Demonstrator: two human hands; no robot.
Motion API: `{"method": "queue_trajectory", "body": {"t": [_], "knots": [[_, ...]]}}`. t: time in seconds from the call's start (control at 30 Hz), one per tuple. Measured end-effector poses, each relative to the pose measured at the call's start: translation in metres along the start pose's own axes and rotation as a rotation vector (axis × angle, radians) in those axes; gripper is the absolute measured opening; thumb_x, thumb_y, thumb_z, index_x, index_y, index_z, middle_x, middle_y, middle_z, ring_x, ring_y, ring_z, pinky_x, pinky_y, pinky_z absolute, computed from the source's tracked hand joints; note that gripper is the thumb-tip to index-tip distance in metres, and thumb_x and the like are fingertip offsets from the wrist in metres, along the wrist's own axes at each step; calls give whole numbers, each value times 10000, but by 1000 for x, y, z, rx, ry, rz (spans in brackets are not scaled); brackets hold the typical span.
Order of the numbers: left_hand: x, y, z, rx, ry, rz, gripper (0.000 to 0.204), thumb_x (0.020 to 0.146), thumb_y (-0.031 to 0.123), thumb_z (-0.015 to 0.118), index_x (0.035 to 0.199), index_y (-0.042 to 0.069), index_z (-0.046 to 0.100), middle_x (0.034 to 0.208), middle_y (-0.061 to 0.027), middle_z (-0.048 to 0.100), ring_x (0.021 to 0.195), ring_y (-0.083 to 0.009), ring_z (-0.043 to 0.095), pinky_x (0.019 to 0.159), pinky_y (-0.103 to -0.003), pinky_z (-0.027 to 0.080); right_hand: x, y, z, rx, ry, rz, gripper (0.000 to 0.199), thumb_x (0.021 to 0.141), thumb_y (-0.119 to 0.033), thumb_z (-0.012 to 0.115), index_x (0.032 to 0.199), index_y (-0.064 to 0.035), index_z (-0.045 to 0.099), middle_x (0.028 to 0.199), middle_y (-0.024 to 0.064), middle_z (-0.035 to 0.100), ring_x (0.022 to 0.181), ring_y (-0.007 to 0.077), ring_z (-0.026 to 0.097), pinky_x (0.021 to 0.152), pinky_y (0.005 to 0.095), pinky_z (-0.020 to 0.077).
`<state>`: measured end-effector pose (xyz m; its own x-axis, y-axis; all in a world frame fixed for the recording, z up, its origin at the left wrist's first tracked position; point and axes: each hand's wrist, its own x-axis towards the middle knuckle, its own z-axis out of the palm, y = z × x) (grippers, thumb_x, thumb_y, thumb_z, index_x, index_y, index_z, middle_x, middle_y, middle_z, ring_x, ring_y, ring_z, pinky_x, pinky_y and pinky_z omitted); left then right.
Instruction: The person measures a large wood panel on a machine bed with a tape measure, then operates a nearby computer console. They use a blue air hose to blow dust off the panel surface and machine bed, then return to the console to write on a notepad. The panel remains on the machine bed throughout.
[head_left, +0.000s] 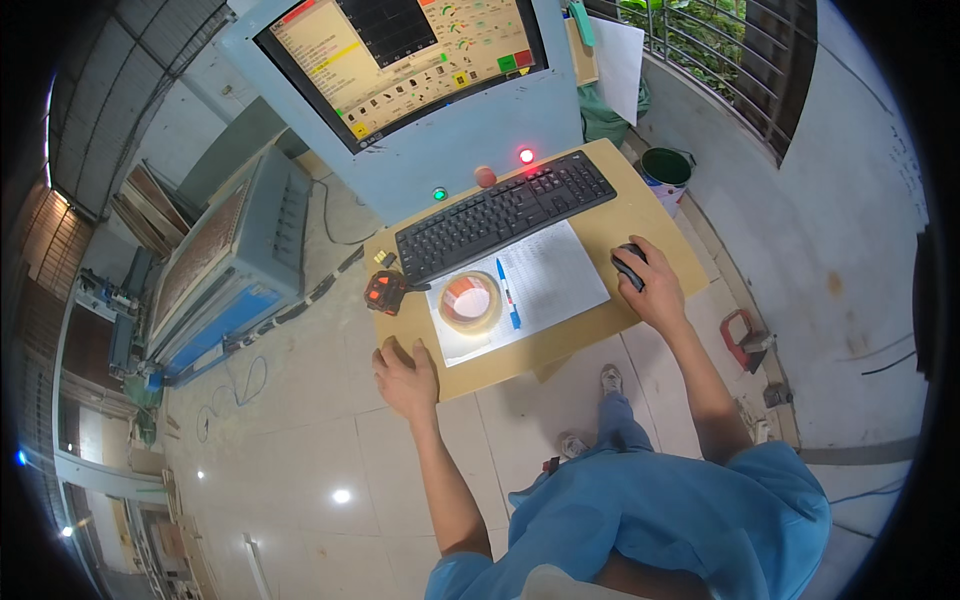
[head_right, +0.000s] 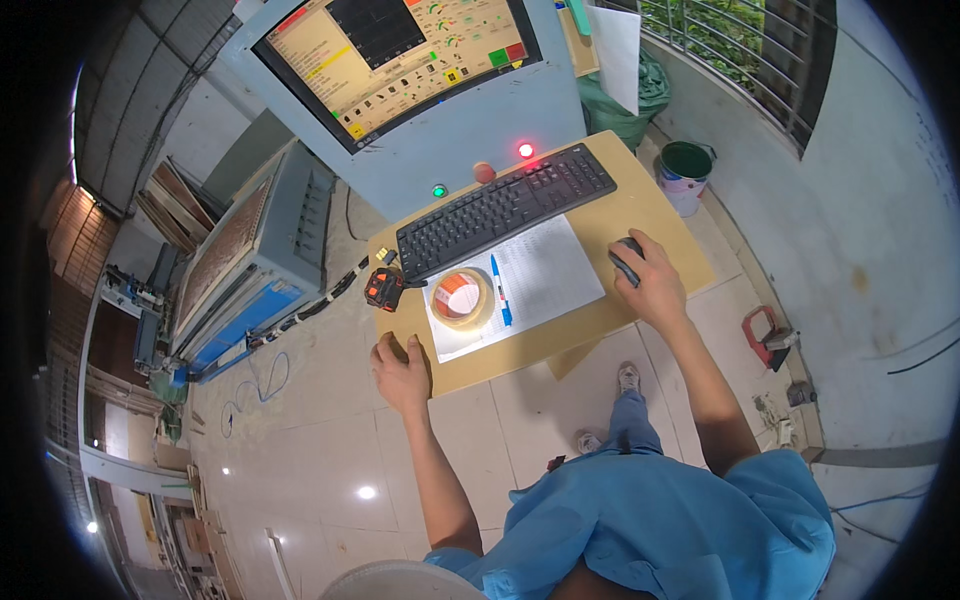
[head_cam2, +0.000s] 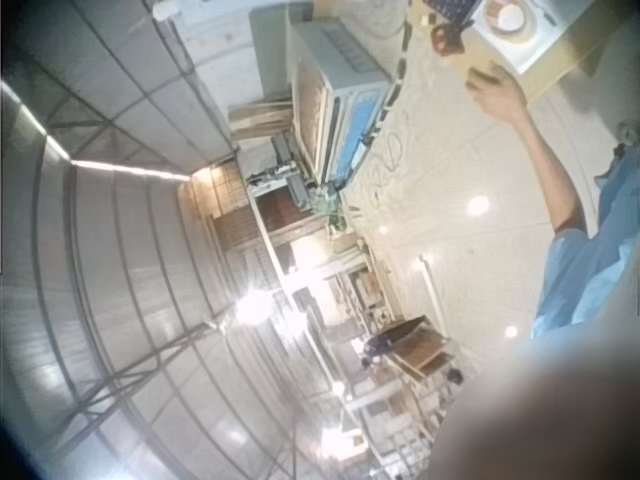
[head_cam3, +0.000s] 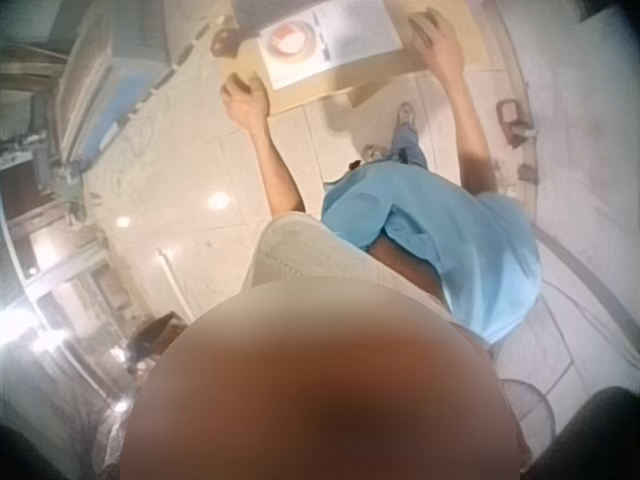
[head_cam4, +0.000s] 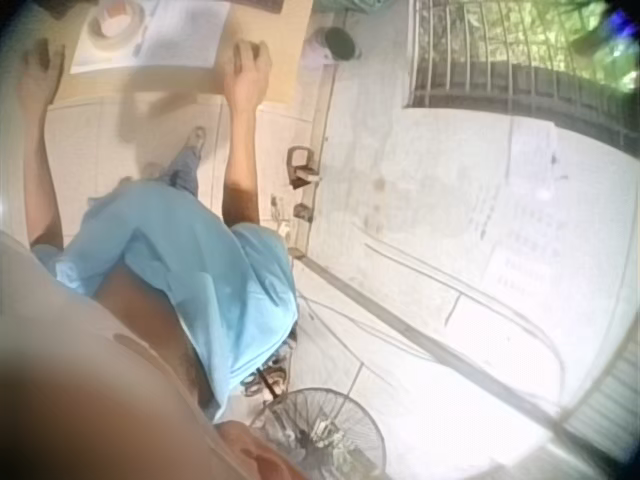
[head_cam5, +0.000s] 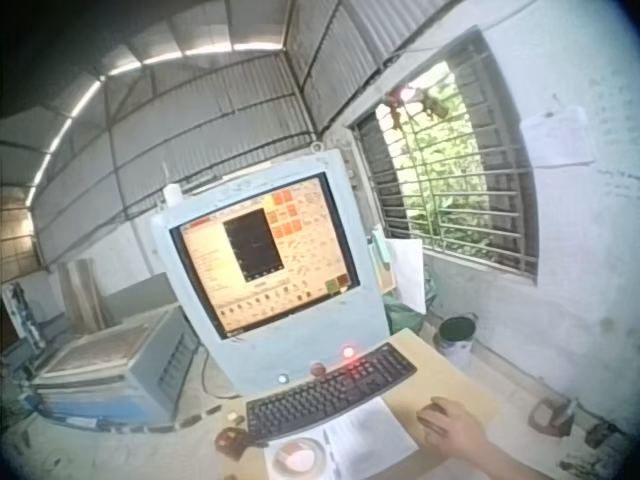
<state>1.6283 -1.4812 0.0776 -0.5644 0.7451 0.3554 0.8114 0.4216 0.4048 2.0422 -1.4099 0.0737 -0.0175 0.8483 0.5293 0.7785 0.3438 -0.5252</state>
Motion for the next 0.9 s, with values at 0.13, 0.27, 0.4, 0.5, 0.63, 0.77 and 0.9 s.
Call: {"method": "queue_trajectory", "body": {"t": [0.13,0.27,0.4,0.5,0.63,0.77,0.9], "knots": [[0,1,-1,-14,-6,-1,602,937,453,679,1411,101,560,1471,-252,518,1247,-460,576,1045,-542,466,0,-1,0,1,-1,11,449,820,-128,732,1265,-194,718,1444,168,575,1285,358,590,1034,441,529],[0,1,-2,-17,-8,0,605,936,455,676,1411,99,561,1469,-257,520,1246,-462,577,1048,-547,462,0,-1,0,10,-2,10,439,825,-127,731,1259,-192,721,1446,167,575,1288,358,589,1035,443,529],[0,0,-1,-10,7,9,613,932,458,677,1413,96,558,1470,-261,518,1244,-465,577,1045,-551,461,-1,0,0,6,-1,5,438,826,-128,733,1258,-192,722,1448,169,572,1288,362,589,1035,444,530],[-1,0,-1,-24,7,15,610,932,461,675,1409,99,561,1469,-259,519,1242,-466,577,1043,-549,463,-1,0,0,0,11,10,438,824,-130,732,1257,-192,722,1448,172,572,1284,366,590,1035,446,530],[-1,0,-1,-15,-3,10,599,936,463,671,1404,104,565,1469,-257,521,1242,-464,577,1038,-546,467,-1,0,0,-20,40,39,442,816,-124,725,1253,-192,726,1443,173,575,1283,367,588,1037,447,527],[-1,0,-1,-26,-1,16,603,937,467,668,1408,106,559,1472,-255,519,1245,-463,575,1038,-544,469,-2,0,1,-36,57,62,453,806,-117,720,1252,-194,728,1447,169,572,1291,365,582,1040,446,524],[-1,0,-2,-7,4,12,602,940,473,659,1407,106,561,1475,-255,516,1247,-465,573,1042,-546,466,-2,2,3,-35,65,72,455,804,-124,721,1253,-198,728,1451,165,572,1297,359,579,1043,443,522]]}}
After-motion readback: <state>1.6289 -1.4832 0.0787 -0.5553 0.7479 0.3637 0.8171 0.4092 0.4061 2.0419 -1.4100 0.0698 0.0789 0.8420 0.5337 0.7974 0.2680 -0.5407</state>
